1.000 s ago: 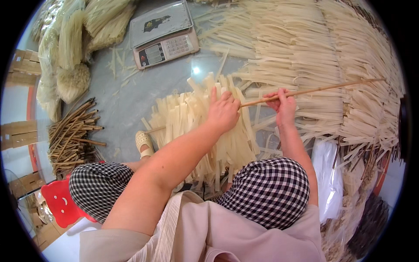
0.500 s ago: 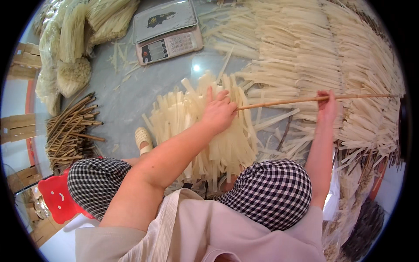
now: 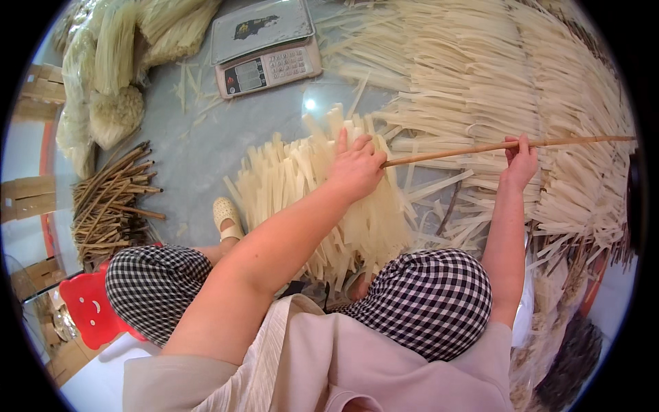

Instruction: The person sorts and gathers dried noodles from a large pile on the floor, using a wooden stick to lift and organize the bundles.

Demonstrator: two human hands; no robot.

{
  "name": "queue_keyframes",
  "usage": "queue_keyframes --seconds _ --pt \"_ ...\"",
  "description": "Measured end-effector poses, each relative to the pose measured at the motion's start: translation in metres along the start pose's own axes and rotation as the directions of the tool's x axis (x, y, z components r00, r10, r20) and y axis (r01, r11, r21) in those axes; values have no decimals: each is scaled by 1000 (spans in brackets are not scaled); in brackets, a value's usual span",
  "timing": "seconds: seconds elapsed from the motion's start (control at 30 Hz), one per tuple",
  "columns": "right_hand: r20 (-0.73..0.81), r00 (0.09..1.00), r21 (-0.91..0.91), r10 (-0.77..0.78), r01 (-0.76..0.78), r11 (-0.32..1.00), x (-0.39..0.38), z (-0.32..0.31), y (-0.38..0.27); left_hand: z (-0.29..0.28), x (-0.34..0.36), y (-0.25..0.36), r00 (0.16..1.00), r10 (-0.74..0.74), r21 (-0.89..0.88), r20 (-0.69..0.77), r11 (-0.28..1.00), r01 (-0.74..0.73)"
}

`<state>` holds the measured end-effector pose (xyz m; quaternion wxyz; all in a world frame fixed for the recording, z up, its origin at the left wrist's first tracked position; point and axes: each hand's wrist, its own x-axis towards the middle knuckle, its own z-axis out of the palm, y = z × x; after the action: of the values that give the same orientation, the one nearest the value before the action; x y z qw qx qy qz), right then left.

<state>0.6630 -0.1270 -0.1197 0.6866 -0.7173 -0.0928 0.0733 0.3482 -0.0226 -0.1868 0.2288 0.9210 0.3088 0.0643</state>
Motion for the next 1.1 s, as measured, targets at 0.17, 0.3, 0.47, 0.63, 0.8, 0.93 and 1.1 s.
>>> queue_keyframes --seconds 0.17,0.3,0.47,0.63,0.8,0.93,1.1 --pt "-208 978 -50 18 -29 998 47 -39 11 4 2 6 999 3 1 43 1000 -3" --pt "-261 965 -11 14 -17 1000 49 -43 11 2 1 5 993 -30 31 111 999 27" --pt "-232 973 36 6 3 999 39 -26 -2 3 1 1 992 -77 18 100 997 76" --pt "-85 996 130 3 8 991 34 -33 13 3 0 0 998 -44 -30 43 999 45" --pt "327 892 64 313 -351 934 -29 7 30 25 0 -14 995 -95 48 8 994 94" --pt "330 917 101 224 -270 958 -41 2 33 22 2 -14 975 -142 121 173 985 122" --pt "-97 994 311 -40 68 948 85 -95 17 16 -7 -35 905 -257 133 339 965 225"
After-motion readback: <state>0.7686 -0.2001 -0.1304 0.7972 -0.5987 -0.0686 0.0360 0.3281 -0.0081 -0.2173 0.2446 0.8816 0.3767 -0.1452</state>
